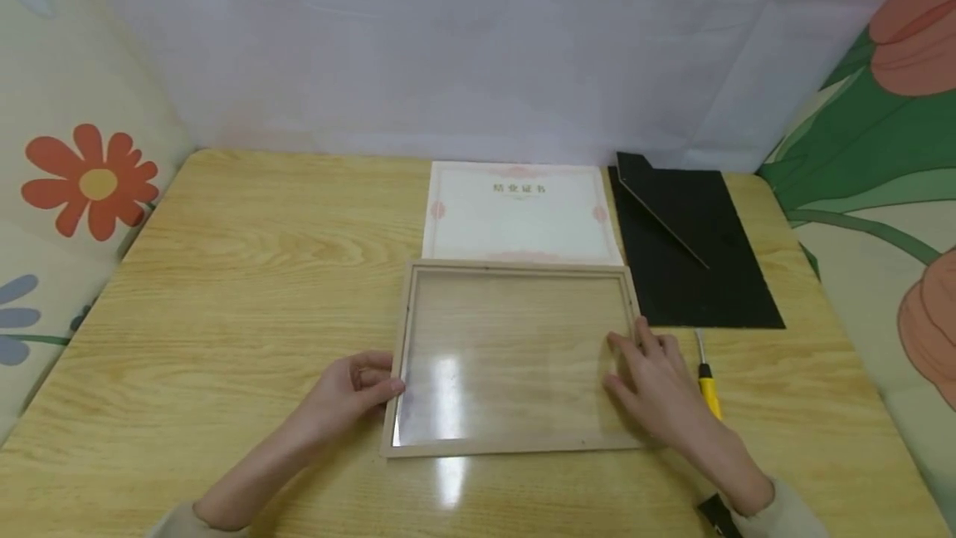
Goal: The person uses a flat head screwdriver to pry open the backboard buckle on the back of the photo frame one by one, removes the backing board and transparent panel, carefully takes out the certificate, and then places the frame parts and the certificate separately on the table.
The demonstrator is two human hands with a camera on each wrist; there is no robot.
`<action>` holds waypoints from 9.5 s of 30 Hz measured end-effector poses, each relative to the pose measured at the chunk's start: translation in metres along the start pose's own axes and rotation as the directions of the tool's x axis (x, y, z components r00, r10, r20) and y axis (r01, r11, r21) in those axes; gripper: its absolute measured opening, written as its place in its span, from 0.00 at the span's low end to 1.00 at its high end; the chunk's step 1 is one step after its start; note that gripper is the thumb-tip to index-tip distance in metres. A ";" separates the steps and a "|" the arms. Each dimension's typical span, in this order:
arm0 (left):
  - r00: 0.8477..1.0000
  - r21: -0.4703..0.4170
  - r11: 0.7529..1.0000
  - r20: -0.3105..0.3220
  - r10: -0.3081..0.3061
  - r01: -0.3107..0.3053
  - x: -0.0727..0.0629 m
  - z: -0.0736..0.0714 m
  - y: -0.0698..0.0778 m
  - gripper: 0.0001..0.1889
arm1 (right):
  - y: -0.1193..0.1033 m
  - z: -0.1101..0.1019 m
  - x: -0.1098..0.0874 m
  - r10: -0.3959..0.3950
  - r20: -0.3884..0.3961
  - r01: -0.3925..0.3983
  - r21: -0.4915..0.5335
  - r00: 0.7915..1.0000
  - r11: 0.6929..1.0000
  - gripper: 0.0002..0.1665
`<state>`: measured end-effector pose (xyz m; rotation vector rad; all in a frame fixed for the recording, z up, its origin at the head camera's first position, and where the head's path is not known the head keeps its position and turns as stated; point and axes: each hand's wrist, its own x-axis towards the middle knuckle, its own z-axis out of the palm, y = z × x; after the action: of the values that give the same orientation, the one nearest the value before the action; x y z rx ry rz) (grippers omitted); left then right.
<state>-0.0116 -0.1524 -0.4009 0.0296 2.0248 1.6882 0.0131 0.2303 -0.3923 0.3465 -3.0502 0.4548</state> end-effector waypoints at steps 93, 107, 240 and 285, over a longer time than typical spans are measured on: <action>0.937 0.554 0.790 -0.048 0.345 -0.263 0.001 0.009 0.004 0.12 | -0.143 0.042 0.013 -0.781 -0.212 0.741 -0.248 0.588 0.625 0.06; 0.921 0.645 0.698 0.021 0.390 -0.311 0.003 0.003 0.007 0.11 | -0.145 0.047 0.007 -0.791 -0.102 0.738 -0.306 0.603 0.601 0.01; 0.779 0.824 0.063 0.504 0.374 -0.564 0.038 -0.044 0.018 0.50 | 0.063 -0.007 -0.026 0.173 0.507 -0.533 0.829 0.844 0.168 0.35; 0.808 0.823 0.125 0.496 0.317 -0.555 0.030 -0.030 0.031 0.49 | -0.014 -0.005 0.176 0.169 0.440 -0.441 0.897 0.882 -0.031 0.28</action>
<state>-0.0587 -0.1633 -0.3794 1.3113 2.6812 0.2771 -0.1552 0.1807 -0.3712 -0.4061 -2.1720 2.7541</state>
